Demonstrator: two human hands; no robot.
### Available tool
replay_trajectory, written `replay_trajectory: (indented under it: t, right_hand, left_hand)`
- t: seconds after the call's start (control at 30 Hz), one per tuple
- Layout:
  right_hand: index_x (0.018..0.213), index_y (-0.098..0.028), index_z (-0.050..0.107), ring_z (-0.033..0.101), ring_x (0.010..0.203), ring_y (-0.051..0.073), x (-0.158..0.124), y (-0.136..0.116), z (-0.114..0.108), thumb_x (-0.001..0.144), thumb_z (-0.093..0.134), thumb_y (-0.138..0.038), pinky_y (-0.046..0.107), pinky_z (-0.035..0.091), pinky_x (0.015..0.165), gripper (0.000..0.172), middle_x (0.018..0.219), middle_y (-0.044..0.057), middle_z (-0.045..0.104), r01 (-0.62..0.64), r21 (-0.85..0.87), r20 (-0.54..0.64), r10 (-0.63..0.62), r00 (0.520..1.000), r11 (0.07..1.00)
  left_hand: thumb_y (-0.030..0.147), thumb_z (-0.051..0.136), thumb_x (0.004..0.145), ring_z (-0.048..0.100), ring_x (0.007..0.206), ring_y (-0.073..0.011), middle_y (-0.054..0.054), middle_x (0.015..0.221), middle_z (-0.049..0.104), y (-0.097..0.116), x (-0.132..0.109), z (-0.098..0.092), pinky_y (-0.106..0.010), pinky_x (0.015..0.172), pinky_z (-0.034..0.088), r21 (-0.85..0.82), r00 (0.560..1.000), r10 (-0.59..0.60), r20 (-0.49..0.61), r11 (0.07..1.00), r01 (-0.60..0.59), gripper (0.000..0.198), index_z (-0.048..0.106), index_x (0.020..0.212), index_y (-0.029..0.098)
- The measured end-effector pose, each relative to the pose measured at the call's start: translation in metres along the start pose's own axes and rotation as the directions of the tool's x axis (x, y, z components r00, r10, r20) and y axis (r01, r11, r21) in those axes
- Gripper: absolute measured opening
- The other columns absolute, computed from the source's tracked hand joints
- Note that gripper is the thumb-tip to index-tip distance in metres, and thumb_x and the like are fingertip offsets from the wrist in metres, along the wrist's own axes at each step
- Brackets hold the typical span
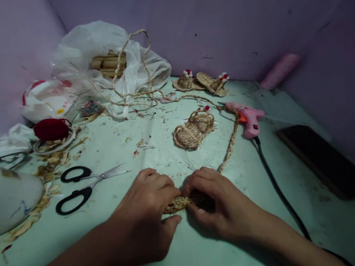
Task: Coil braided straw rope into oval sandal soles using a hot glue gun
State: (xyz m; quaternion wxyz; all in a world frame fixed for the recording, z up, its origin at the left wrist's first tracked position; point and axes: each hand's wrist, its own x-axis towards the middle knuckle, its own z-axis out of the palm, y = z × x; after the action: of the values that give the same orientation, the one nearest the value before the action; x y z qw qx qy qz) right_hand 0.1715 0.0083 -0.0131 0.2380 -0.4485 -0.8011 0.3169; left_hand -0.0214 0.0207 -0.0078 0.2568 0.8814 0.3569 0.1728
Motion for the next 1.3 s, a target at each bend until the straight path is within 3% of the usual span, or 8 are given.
replay_trajectory:
  t: [0.13, 0.37, 0.7, 1.07, 1.3]
  right_hand:
    - [0.094, -0.015, 0.060, 0.052, 0.081, 0.020, -0.002, 0.000, -0.001, 0.072, 0.060, -0.015, 0.036, 0.040, 0.074, 0.022, 0.086, 0.006, 0.059, 0.024, -0.031, 0.011, -0.024, 1.000, 0.999]
    - [0.082, -0.016, 0.065, 0.051, 0.078, 0.021, -0.002, -0.011, 0.002, 0.072, 0.058, -0.017, 0.035, 0.037, 0.070, 0.013, 0.082, 0.006, 0.062, 0.101, -0.279, -0.007, -0.107, 0.994, 0.955]
    - [0.079, -0.016, 0.071, 0.051, 0.072, 0.020, -0.007, -0.016, 0.004, 0.074, 0.059, -0.019, 0.032, 0.034, 0.065, 0.013, 0.073, 0.006, 0.065, 0.122, -0.398, -0.039, -0.150, 0.988, 0.909]
    - [0.081, -0.014, 0.068, 0.054, 0.072, 0.019, -0.008, -0.009, 0.008, 0.080, 0.054, -0.015, 0.030, 0.044, 0.066, 0.014, 0.075, 0.008, 0.063, 0.182, -0.256, -0.043, -0.199, 0.979, 0.949]
    - [0.089, -0.014, 0.064, 0.055, 0.077, 0.019, -0.010, -0.008, 0.006, 0.071, 0.056, -0.010, 0.031, 0.046, 0.069, 0.020, 0.081, 0.008, 0.063, 0.092, -0.183, -0.032, -0.100, 0.995, 0.979]
  left_hand:
    - [0.013, 0.055, 0.071, 0.049, 0.081, -0.0209, -0.007, 0.082, 0.057, 0.005, -0.003, 0.001, -0.042, 0.085, 0.038, 0.041, 0.999, -0.035, -0.014, 0.999, 0.035, 0.013, 0.062, 0.081, 0.014]
    - [0.016, 0.054, 0.071, 0.048, 0.084, -0.0226, -0.008, 0.082, 0.056, 0.012, -0.005, 0.007, -0.041, 0.081, 0.039, 0.168, 0.993, -0.068, -0.093, 0.982, 0.083, 0.008, 0.060, 0.074, 0.014]
    - [0.017, 0.057, 0.070, 0.054, 0.082, -0.0213, -0.005, 0.079, 0.061, 0.012, -0.003, -0.017, -0.041, 0.083, 0.037, 0.236, 0.991, -0.109, 0.071, 0.968, 0.090, 0.011, 0.065, 0.077, 0.017]
    - [0.013, 0.055, 0.077, 0.055, 0.085, -0.0206, -0.005, 0.084, 0.062, 0.007, -0.002, -0.015, -0.041, 0.084, 0.036, 0.270, 0.983, -0.134, 0.128, 0.958, 0.096, 0.015, 0.066, 0.086, 0.018]
    - [0.022, 0.062, 0.073, 0.051, 0.089, -0.0223, -0.005, 0.089, 0.059, 0.011, -0.002, -0.017, -0.042, 0.084, 0.037, 0.207, 0.986, -0.119, 0.115, 0.974, 0.094, 0.015, 0.065, 0.087, 0.020]
